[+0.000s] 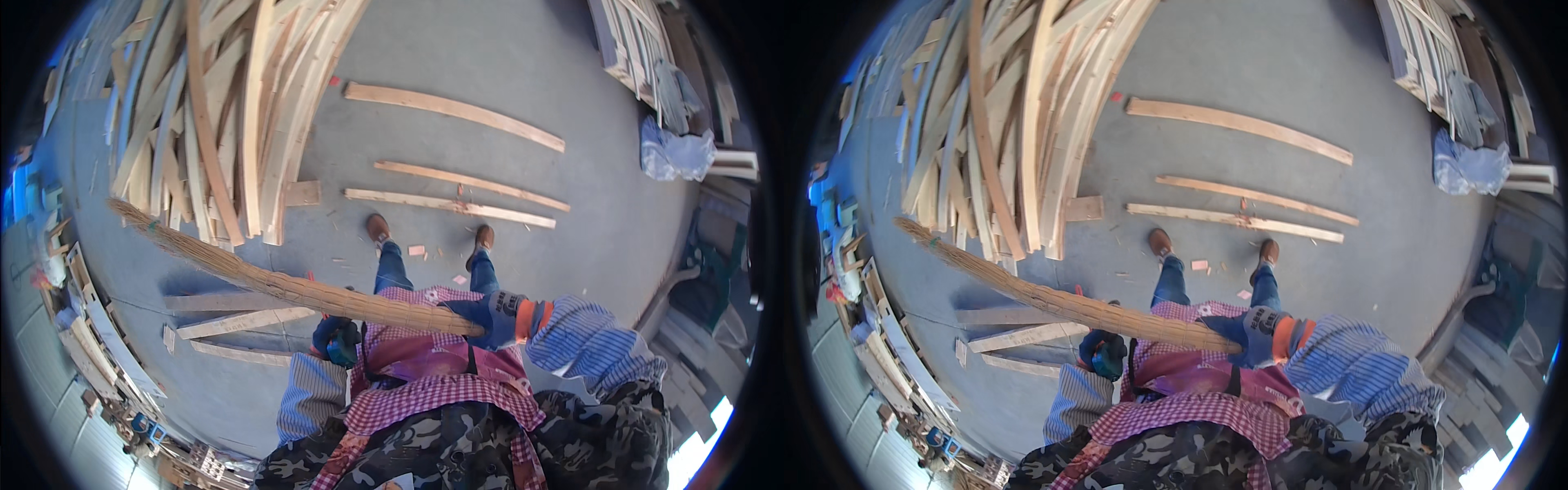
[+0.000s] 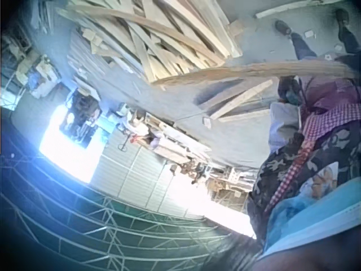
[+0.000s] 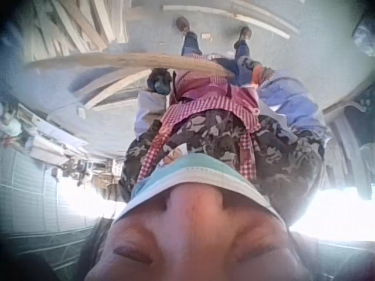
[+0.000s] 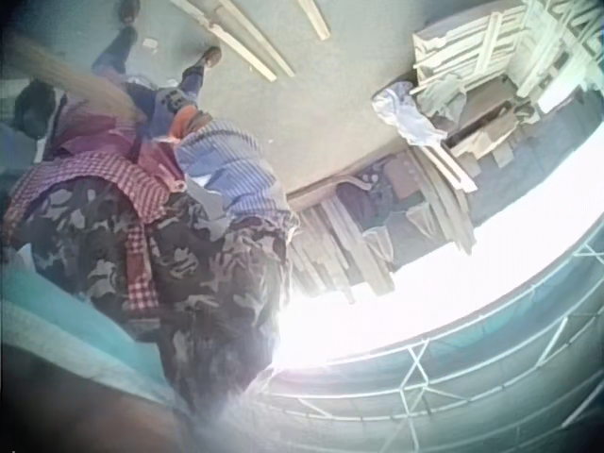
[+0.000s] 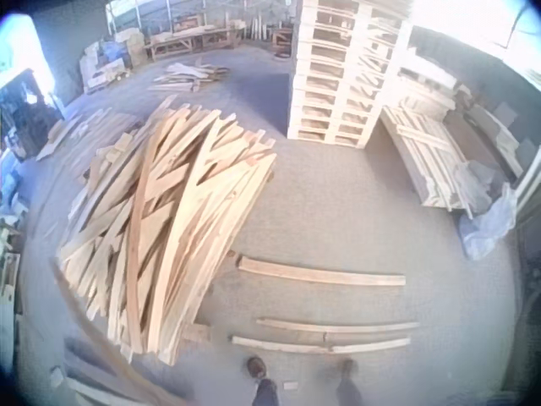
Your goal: The person sweeps wood shavings and small offcuts from a metal machine surface and the workshop floor using a straw broom. They gather the debris into a pile and then pick up several longer wood offcuts by hand, stacking them with other pieces.
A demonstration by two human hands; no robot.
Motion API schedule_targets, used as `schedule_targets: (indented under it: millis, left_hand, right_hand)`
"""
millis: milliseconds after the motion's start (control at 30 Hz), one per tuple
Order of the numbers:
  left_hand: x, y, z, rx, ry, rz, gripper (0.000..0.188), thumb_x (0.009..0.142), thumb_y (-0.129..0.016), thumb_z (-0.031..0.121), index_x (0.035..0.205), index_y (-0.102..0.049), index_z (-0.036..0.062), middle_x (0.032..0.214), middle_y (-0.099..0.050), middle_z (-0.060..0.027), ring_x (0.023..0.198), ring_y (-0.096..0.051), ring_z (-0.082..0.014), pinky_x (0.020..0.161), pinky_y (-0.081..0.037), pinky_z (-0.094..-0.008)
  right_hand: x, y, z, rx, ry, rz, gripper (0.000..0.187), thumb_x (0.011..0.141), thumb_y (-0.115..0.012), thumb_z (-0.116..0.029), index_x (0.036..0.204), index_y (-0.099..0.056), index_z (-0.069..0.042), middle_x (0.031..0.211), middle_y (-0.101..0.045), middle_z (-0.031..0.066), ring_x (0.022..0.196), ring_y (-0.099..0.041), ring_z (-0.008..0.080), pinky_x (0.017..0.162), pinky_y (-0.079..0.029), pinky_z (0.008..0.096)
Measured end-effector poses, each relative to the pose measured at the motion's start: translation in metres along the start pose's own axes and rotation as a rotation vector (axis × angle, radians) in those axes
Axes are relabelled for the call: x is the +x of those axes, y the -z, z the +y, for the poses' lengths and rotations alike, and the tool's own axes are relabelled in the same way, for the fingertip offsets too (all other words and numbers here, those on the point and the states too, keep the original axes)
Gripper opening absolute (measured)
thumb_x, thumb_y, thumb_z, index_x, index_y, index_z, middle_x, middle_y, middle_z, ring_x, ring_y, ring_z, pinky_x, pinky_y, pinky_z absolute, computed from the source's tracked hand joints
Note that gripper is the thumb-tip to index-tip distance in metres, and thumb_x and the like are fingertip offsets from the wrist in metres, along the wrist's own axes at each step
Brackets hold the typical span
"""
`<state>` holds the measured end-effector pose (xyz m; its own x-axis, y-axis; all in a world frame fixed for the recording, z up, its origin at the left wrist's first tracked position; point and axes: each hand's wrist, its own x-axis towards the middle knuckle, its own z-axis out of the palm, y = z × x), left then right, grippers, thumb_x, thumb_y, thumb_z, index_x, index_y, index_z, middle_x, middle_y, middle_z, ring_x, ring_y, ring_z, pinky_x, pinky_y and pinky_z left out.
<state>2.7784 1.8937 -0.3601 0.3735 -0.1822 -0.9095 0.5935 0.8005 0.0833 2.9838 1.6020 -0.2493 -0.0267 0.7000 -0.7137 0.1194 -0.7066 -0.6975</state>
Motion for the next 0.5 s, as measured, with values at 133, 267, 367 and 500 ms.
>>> schedule_targets:
  millis: [133,267,367,500]
  left_hand:
    - [0.012,-0.064,-0.008,-0.399,-0.269,-0.327,0.053,0.081,-0.052,0.038,0.124,-0.037,0.0107,0.108,-0.048,-0.0146,0.096,-0.049,-0.0251,0.079,-0.043,-0.0431]
    - [0.031,-0.098,-0.029,-0.386,-0.283,-0.282,0.053,0.081,-0.056,0.038,0.124,-0.038,0.0131,0.12,-0.045,-0.016,0.105,-0.049,-0.0277,0.084,-0.044,-0.048]
    - [0.058,-0.12,-0.067,-0.466,-0.233,-0.28,0.054,0.079,-0.058,0.036,0.124,-0.036,0.0134,0.118,-0.047,-0.0155,0.102,-0.051,-0.0268,0.08,-0.048,-0.0443]
    - [0.134,-0.177,-0.133,-0.327,-0.239,-0.276,0.047,0.078,-0.061,0.031,0.115,-0.042,0.0103,0.109,-0.052,-0.0158,0.093,-0.055,-0.0262,0.062,-0.054,-0.0363]
  right_hand:
    - [-0.025,-0.015,0.032,0.096,-0.139,-0.179,0.076,0.069,-0.061,-0.025,0.135,-0.023,-0.021,0.084,-0.058,0.0123,0.064,-0.058,0.0233,0.062,-0.047,0.0336]
    - [-0.047,-0.021,0.081,0.029,-0.126,-0.134,0.075,0.07,-0.059,-0.024,0.135,-0.022,-0.019,0.076,-0.06,0.0136,0.062,-0.058,0.0272,0.059,-0.047,0.0355]
    - [-0.058,-0.015,0.154,0.273,-0.038,-0.162,0.072,0.071,-0.064,-0.034,0.132,-0.03,-0.015,0.088,-0.06,0.0143,0.081,-0.058,0.0224,0.072,-0.044,0.0324]
    - [-0.037,0.006,0.287,0.974,-0.241,-0.154,0.052,0.077,-0.061,-0.041,0.116,-0.05,-0.009,0.093,-0.06,0.0124,0.08,-0.059,0.0193,0.071,-0.045,0.0311]
